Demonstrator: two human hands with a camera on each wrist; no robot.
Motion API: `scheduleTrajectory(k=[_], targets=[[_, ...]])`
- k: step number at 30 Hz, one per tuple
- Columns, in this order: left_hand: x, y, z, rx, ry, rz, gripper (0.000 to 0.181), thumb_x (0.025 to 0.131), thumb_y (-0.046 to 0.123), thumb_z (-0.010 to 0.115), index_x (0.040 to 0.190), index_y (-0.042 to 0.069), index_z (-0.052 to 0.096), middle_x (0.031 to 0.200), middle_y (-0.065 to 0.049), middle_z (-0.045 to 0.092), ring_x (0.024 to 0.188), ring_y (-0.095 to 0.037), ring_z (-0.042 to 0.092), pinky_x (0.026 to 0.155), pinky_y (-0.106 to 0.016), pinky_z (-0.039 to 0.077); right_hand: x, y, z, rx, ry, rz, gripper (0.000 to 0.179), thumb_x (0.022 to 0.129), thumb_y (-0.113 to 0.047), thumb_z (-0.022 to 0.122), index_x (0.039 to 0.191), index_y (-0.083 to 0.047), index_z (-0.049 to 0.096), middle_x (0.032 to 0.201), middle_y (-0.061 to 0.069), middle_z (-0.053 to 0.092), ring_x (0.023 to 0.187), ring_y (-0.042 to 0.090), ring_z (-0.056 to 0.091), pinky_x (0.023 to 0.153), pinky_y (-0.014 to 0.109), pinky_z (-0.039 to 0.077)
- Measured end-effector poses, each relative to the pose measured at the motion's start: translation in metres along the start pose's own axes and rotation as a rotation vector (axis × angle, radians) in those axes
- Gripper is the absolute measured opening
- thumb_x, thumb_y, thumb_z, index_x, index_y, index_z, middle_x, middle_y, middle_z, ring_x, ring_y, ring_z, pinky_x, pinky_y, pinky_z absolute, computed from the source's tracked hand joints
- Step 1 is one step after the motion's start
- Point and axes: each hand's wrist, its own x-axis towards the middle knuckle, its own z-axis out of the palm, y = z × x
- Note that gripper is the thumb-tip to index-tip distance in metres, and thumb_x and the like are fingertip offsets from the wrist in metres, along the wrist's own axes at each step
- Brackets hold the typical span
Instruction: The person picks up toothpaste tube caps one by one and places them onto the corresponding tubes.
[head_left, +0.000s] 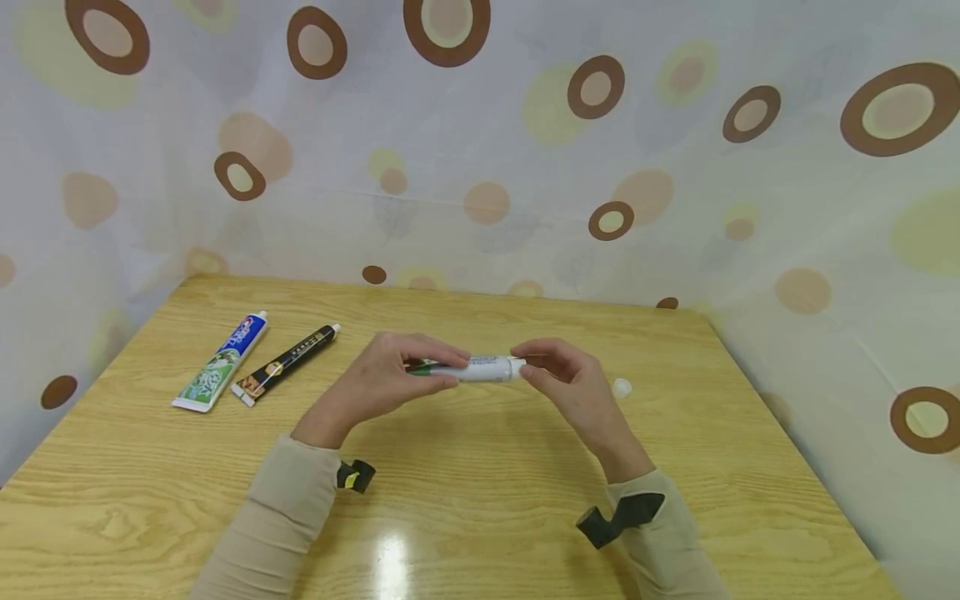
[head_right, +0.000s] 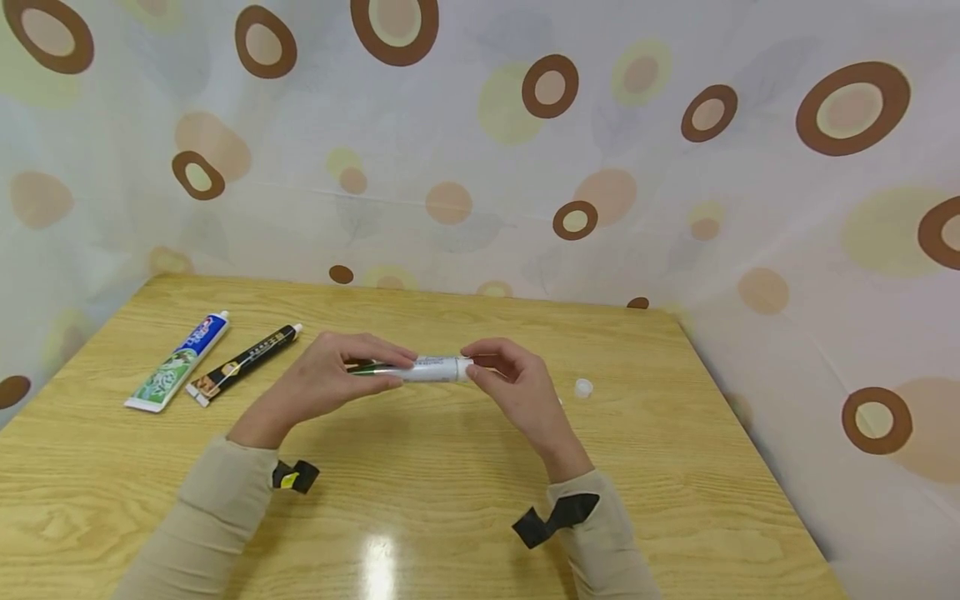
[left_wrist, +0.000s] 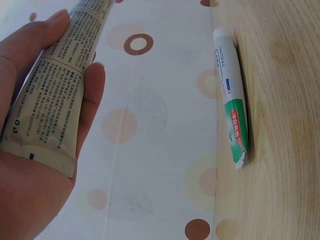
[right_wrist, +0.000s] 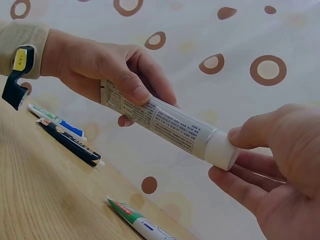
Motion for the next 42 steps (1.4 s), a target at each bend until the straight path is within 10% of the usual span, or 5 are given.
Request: scheduleTrajectory(k=[42], targets=[[-0.0016, 0.0007, 0.0002, -0.004, -0.001, 0.002, 0.022, 0.086, 0.017, 0.078, 0.107, 0.023, 0.079, 0.114, 0.005, 0.074, 0.096, -0.011, 0.068, 0.073, -0.029, 0.057, -0.0014, -0.001, 0.0005, 0.055, -0.013, 0.022, 0.026, 0.099, -0.018, 0.062, 0.116, 0.001, 0.066, 0.111, 0.007, 0.067, 0.098, 0.021, 0.068, 0.091, 0.037, 0.057]])
